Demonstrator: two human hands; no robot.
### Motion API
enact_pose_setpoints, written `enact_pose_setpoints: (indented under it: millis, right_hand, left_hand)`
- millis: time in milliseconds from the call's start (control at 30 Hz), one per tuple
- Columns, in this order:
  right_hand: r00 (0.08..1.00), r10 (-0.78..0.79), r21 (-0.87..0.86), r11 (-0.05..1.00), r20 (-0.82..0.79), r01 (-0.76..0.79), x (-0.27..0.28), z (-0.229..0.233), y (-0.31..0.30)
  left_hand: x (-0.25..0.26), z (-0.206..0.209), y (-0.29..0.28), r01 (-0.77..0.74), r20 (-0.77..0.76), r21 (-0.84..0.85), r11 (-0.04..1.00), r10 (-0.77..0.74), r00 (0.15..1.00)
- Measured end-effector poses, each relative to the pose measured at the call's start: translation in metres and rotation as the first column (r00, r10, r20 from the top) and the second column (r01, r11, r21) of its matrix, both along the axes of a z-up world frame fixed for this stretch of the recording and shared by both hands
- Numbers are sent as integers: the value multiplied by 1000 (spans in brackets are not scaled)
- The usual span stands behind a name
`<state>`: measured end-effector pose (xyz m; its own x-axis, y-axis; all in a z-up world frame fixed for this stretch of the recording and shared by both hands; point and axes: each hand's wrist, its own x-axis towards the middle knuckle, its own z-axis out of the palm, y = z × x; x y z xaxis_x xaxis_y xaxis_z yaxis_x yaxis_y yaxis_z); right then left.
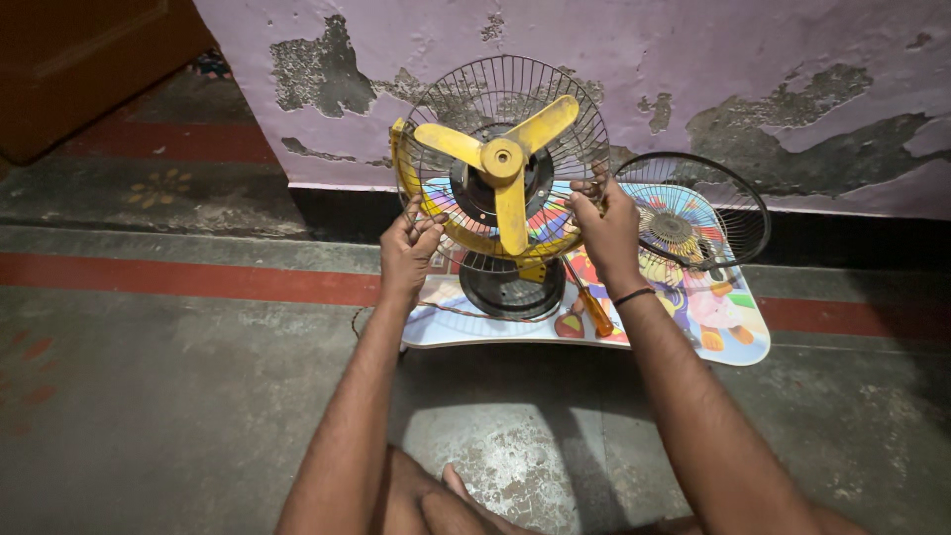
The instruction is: The person disassembles a yellow electric fan by removing the front grill, then using a screwdriver to loosen the central nut and remove the fan blades. The removed parts are placed on a small table.
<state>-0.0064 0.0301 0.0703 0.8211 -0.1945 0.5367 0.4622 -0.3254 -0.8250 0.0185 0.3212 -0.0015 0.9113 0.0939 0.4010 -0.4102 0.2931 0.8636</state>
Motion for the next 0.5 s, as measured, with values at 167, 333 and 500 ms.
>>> enact_pose_setpoints:
  millis: [167, 333, 500]
  right_hand:
    - [998, -58, -56, 997, 4, 58, -7, 0, 3]
    - [994, -32, -67, 997, 105, 40, -10, 0, 5]
    - [987, -51, -117, 991, 152, 69, -13, 2, 7]
  left_hand:
    - [1, -10, -2, -14, 34, 11, 1000, 13, 999]
    - [1, -17, -4, -83, 91, 67, 994, 76, 993]
    - [-9, -15, -10, -270, -70, 285, 920, 301, 951]
